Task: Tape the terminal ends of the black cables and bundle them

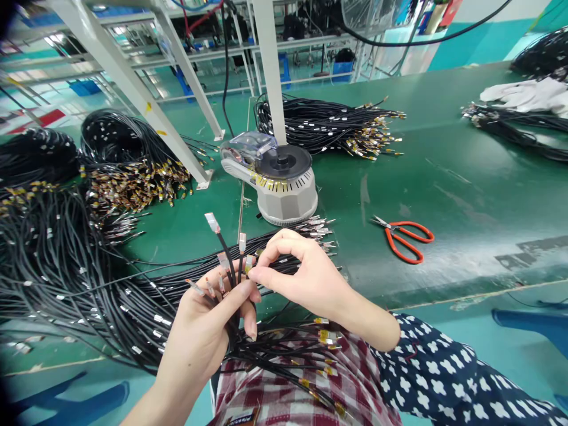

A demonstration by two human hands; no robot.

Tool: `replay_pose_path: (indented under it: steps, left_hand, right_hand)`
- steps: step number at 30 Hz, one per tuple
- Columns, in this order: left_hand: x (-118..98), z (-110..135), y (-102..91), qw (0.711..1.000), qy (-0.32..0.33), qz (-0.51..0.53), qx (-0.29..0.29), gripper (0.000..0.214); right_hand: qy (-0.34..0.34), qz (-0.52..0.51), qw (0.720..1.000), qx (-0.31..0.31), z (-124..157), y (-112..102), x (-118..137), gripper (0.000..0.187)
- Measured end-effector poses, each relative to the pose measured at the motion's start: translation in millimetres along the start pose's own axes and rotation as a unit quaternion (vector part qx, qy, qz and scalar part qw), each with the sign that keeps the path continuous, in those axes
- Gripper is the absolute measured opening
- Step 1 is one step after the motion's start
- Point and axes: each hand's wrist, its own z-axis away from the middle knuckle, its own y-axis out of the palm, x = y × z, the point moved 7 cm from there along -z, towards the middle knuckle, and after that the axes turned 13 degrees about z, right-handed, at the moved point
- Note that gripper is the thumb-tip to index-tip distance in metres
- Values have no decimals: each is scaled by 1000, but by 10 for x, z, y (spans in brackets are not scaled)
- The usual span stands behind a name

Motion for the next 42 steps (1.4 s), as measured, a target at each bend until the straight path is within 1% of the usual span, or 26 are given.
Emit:
replay_pose_path:
  steps: [3,7,12,17,19,24,29,33,39,42]
  left_hand:
    - [-4,-4,1,1000,0,-4,3,17]
    - [3,-5,-8,1000,-2,-4,0,21]
    - [20,7,-7,1000,-1,0,-2,22]
    - [9,-24,5,1000,10,9,-23,17]
    - [-1,-46,9,999,15,10,-33,18]
    - [-6,-70,12,999,9,11,-34,23]
    - [8,-61,-2,999,-16,36,-23,21]
    - [12,-59,-16,998,-30,40,-25,20]
    - [-21,-69,-38,998,-17,30,-44,21]
    - [-25,-71,-17,999,-12,27,-26,16]
  right_hand:
    - [0,4,1000,-5,-9,-5,-2,12]
    - [3,8,1000,-9,-11,-2,-5,11]
    - [5,36,999,-31,4,-12,28,14]
    - [6,61,997,-48,11,-24,55,14]
    - [1,74,996,-55,10,-36,58,14]
    - [-10,94,995,-43,11,-42,43,12]
    - [-23,91,995,-33,7,-38,42,7]
    - [-29,84,996,-30,-3,-21,48,8]
    - [-14,94,995,-27,-2,-5,74,10]
    - [-6,96,995,-28,-7,-9,79,11]
